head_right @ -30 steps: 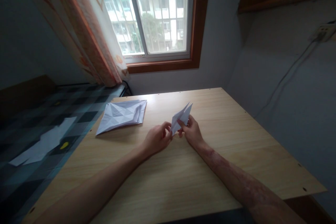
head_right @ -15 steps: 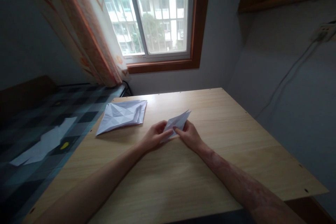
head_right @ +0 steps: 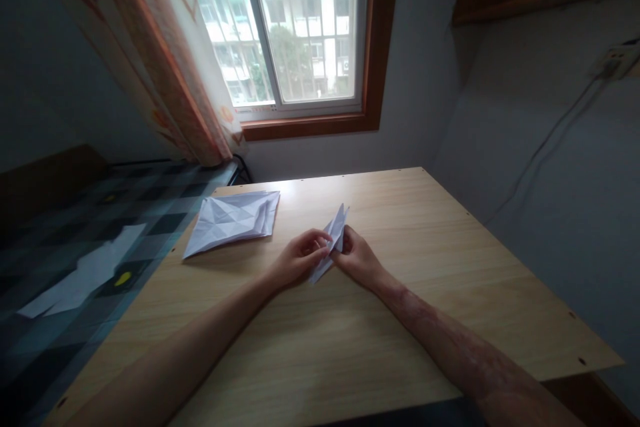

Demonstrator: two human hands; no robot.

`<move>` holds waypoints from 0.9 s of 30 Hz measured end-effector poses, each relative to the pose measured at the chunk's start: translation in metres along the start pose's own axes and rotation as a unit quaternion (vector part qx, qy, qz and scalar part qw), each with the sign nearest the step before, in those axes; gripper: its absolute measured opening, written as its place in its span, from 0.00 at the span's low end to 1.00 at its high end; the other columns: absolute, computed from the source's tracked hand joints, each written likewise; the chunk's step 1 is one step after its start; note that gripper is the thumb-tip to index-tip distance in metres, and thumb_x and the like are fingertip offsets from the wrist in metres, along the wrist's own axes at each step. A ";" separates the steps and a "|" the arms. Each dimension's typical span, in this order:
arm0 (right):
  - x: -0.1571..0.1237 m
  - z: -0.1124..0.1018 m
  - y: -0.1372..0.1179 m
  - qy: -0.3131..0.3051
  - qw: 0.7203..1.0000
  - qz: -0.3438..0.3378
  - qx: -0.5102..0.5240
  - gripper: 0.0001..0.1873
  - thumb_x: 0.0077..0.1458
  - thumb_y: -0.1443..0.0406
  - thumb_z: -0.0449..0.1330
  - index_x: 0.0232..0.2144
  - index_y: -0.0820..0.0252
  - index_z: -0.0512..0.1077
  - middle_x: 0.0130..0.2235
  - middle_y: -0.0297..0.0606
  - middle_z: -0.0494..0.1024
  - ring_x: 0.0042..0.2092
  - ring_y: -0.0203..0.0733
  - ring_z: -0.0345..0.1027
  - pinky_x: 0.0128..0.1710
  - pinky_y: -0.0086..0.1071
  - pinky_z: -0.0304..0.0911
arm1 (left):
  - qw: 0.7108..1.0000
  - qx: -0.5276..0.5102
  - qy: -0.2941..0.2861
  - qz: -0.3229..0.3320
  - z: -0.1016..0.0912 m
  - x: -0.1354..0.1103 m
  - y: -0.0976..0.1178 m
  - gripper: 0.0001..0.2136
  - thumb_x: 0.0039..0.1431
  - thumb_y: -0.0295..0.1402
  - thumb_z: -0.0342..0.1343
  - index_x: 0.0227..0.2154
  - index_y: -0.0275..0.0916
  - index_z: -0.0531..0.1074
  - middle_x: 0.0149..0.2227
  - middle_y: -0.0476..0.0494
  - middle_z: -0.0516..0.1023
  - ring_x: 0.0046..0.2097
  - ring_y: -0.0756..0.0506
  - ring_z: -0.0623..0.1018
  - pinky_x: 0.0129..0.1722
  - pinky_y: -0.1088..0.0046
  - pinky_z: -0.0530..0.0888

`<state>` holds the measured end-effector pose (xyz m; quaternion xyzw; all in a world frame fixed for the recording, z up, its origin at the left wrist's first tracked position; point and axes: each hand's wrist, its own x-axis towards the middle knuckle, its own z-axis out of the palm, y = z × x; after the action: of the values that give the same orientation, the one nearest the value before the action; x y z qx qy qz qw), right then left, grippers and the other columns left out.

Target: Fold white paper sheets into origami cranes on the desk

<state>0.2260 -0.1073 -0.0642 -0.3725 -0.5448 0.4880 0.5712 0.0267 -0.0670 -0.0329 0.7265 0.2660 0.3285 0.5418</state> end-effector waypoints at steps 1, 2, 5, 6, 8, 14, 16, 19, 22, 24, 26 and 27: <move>-0.001 0.000 -0.001 -0.006 1.000 0.001 0.000 0.22 0.54 0.61 0.76 0.48 0.56 0.75 0.46 0.39 0.85 0.45 0.46 0.80 0.48 0.38 0.77 | 1.000 0.010 0.010 0.000 0.000 -0.001 0.000 0.22 0.65 0.50 0.68 0.51 0.39 0.77 0.34 0.49 0.74 0.33 0.51 0.72 0.31 0.77 0.68; -0.001 0.001 -0.002 -0.012 1.000 0.001 -0.001 0.22 0.53 0.61 0.76 0.48 0.56 0.75 0.46 0.38 0.85 0.46 0.46 0.81 0.48 0.38 0.77 | 1.000 0.020 0.022 -0.003 0.001 -0.001 -0.001 0.22 0.64 0.50 0.69 0.50 0.39 0.76 0.34 0.50 0.74 0.32 0.51 0.72 0.31 0.77 0.68; -0.003 0.002 -0.007 -0.031 1.000 -0.001 -0.005 0.21 0.54 0.61 0.76 0.47 0.56 0.76 0.46 0.39 0.85 0.49 0.48 0.81 0.49 0.38 0.77 | 0.998 0.042 0.045 -0.016 0.002 -0.002 -0.002 0.23 0.62 0.50 0.71 0.49 0.39 0.74 0.31 0.52 0.73 0.30 0.52 0.72 0.29 0.78 0.67; -0.004 0.002 -0.009 -0.039 0.999 0.000 -0.005 0.20 0.55 0.61 0.76 0.47 0.56 0.76 0.46 0.40 0.85 0.49 0.49 0.81 0.49 0.39 0.78 | 0.998 0.046 0.048 -0.019 0.002 -0.003 -0.002 0.23 0.61 0.50 0.71 0.49 0.39 0.73 0.31 0.52 0.73 0.30 0.52 0.72 0.29 0.78 0.67; -0.005 0.003 -0.011 -0.057 0.998 0.005 -0.002 0.20 0.55 0.61 0.75 0.48 0.57 0.76 0.47 0.40 0.85 0.50 0.50 0.81 0.49 0.40 0.78 | 0.997 0.050 0.051 -0.022 0.002 -0.004 -0.001 0.23 0.60 0.49 0.72 0.48 0.39 0.73 0.32 0.51 0.75 0.31 0.51 0.74 0.30 0.77 0.69; -0.005 0.001 -0.007 -0.053 0.998 0.011 -0.010 0.22 0.54 0.60 0.76 0.49 0.57 0.77 0.47 0.41 0.86 0.46 0.48 0.82 0.46 0.38 0.78 | 0.995 0.070 0.061 0.021 0.003 -0.005 0.006 0.21 0.56 0.45 0.75 0.44 0.40 0.74 0.43 0.44 0.78 0.43 0.45 0.80 0.40 0.71 0.78; -0.004 0.001 -0.006 -0.053 0.999 0.009 -0.010 0.23 0.54 0.61 0.76 0.49 0.57 0.77 0.47 0.40 0.86 0.46 0.48 0.81 0.47 0.38 0.78 | 0.991 0.097 0.063 0.064 0.002 -0.005 0.008 0.19 0.57 0.44 0.75 0.43 0.40 0.76 0.45 0.43 0.78 0.44 0.45 0.79 0.44 0.69 0.79; -0.005 0.001 -0.008 -0.055 0.998 0.012 -0.002 0.25 0.54 0.61 0.76 0.52 0.57 0.76 0.47 0.41 0.85 0.48 0.49 0.81 0.47 0.39 0.77 | 0.987 0.113 0.054 0.106 0.001 -0.004 0.010 0.15 0.60 0.43 0.73 0.36 0.38 0.77 0.46 0.40 0.77 0.48 0.43 0.79 0.48 0.67 0.78; -0.005 0.004 -0.011 -0.056 0.998 0.008 -0.008 0.24 0.56 0.60 0.75 0.53 0.57 0.76 0.47 0.41 0.86 0.48 0.49 0.81 0.48 0.39 0.77 | 0.991 0.082 0.047 0.094 -0.001 -0.003 0.010 0.16 0.66 0.46 0.68 0.32 0.38 0.77 0.48 0.38 0.76 0.51 0.41 0.78 0.45 0.69 0.78; -0.005 0.004 -0.012 -0.053 0.999 0.002 -0.015 0.22 0.57 0.60 0.74 0.52 0.58 0.77 0.47 0.41 0.86 0.47 0.49 0.81 0.49 0.39 0.77 | 0.994 0.066 0.045 0.078 -0.002 -0.003 0.008 0.18 0.68 0.47 0.66 0.32 0.37 0.76 0.46 0.39 0.76 0.49 0.42 0.77 0.41 0.71 0.76; -0.005 0.003 -0.011 -0.037 0.999 0.004 -0.024 0.19 0.58 0.60 0.72 0.50 0.58 0.79 0.46 0.41 0.86 0.46 0.49 0.81 0.48 0.39 0.76 | 0.997 0.042 0.047 0.053 -0.004 -0.001 0.005 0.19 0.67 0.49 0.66 0.32 0.37 0.76 0.40 0.42 0.76 0.43 0.44 0.76 0.38 0.73 0.73; -0.004 0.002 -0.011 -0.022 0.999 0.008 -0.033 0.17 0.58 0.60 0.71 0.49 0.59 0.79 0.45 0.41 0.86 0.45 0.49 0.81 0.47 0.39 0.76 | 0.998 0.019 0.054 0.037 -0.004 0.000 0.003 0.20 0.67 0.50 0.66 0.32 0.37 0.75 0.36 0.45 0.74 0.40 0.46 0.74 0.36 0.74 0.71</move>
<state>0.2259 -0.1142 -0.0550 -0.3845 -0.5702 0.4825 0.5424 0.0235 -0.0653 -0.0296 0.7276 0.2741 0.3814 0.5000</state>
